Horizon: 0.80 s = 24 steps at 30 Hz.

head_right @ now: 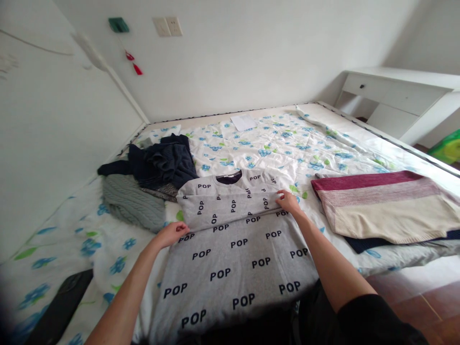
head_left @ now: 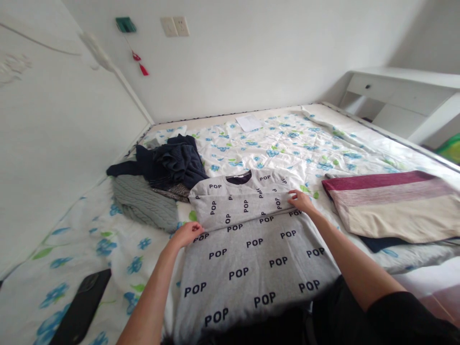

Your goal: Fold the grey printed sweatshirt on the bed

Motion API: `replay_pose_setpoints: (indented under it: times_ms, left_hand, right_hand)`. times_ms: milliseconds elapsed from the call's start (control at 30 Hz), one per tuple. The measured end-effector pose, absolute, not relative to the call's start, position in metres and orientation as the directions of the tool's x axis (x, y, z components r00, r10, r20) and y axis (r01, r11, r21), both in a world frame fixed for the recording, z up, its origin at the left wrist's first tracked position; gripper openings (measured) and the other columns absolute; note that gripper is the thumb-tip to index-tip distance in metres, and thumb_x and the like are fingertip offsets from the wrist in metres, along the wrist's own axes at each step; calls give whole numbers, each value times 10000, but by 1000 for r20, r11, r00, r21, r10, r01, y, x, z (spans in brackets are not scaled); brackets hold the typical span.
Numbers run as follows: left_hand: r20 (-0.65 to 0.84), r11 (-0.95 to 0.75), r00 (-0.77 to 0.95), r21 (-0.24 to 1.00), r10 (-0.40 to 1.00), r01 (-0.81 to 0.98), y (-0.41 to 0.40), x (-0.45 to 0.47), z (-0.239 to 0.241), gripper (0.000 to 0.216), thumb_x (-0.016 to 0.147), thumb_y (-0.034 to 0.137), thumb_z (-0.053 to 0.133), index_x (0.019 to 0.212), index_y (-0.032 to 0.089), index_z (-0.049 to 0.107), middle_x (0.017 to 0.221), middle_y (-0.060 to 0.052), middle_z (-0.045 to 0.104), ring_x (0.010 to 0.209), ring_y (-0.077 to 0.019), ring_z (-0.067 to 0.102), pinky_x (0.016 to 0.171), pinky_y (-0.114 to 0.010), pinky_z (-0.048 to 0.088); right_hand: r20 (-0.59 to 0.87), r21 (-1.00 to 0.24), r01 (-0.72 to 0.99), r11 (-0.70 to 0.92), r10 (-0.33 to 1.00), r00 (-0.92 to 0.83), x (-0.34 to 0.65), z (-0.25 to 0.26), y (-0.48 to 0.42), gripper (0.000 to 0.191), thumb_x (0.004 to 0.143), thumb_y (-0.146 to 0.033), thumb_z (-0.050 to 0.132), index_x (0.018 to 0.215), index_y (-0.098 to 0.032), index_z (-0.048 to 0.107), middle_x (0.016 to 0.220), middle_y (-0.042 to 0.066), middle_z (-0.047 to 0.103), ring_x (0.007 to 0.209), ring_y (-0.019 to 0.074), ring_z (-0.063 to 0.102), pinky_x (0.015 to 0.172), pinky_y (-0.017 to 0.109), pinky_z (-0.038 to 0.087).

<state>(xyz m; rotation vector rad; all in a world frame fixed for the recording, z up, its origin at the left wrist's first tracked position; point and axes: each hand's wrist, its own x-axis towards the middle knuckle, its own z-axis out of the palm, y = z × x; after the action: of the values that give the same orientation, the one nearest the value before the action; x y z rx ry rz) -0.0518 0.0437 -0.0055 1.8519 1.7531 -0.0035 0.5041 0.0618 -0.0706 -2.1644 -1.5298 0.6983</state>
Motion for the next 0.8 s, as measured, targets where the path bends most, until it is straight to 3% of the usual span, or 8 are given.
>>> replay_pose_setpoints:
  times_ms: [100,200,333,433,500,600,700,800]
  left_hand:
    - [-350,58,85,377,933,924,47,-59,-11,235,933,433,637,787,256,685,839,-23,803,906,-246,764,799,-289,518]
    - [-230,78,-1,325,973,943,48,-62,-19,127,938,377,681,966,254,698,989,-41,829,951,-244,777,832,-291,538]
    - [-50,10,11,386,999,922,56,-58,-25,515,944,305,709,1449,230,644,1235,-90,794,925,-223,775,924,-336,580]
    - [-8,64,-71,542,997,838,73,-52,-25,648,996,375,713,1606,228,550,1226,-98,796,963,-230,780,940,-351,602]
    - [-46,187,-216,692,975,697,88,-49,-25,634,1018,447,732,1577,202,559,1167,-106,810,939,-223,781,893,-337,615]
    - [-195,325,-357,877,914,355,109,-49,-27,531,1017,551,769,1358,160,656,1067,-105,812,827,-186,751,782,-300,615]
    - [-313,376,-356,919,881,122,123,-50,-28,466,957,581,853,1106,161,716,991,-88,799,775,-164,705,694,-261,581]
    - [-355,387,-353,922,866,22,134,-47,-24,429,936,556,887,1075,175,748,1005,-78,802,806,-167,696,654,-239,539]
  right_hand:
    - [-188,-595,734,-327,945,268,506,-72,62,488,910,-260,790,1396,-215,806,1082,62,883,957,222,818,873,282,578]
    - [-190,-607,718,-341,939,285,508,-77,61,491,909,-262,793,1398,-219,796,1092,60,884,978,230,825,894,293,584]
    - [-189,-604,700,-382,922,339,508,-85,62,556,922,-330,815,1462,-210,754,1200,90,879,1069,261,830,951,322,598]
    - [-216,-610,679,-408,910,353,510,-89,65,588,934,-381,816,1485,-190,735,1234,116,873,1075,270,834,956,338,606]
    - [-230,-621,667,-412,909,348,511,-92,68,559,939,-398,811,1453,-187,752,1216,125,874,1057,274,838,948,352,612]
    - [-251,-647,633,-424,903,348,511,-94,71,547,935,-411,823,1433,-191,771,1224,136,869,1068,281,837,970,377,619]
    - [-294,-694,559,-454,887,356,510,-98,72,608,918,-420,857,1469,-180,761,1292,161,851,1111,290,832,1011,395,622]
    - [-297,-750,500,-433,896,330,509,-101,71,625,908,-450,875,1457,-169,772,1273,172,853,1104,307,834,996,402,635]
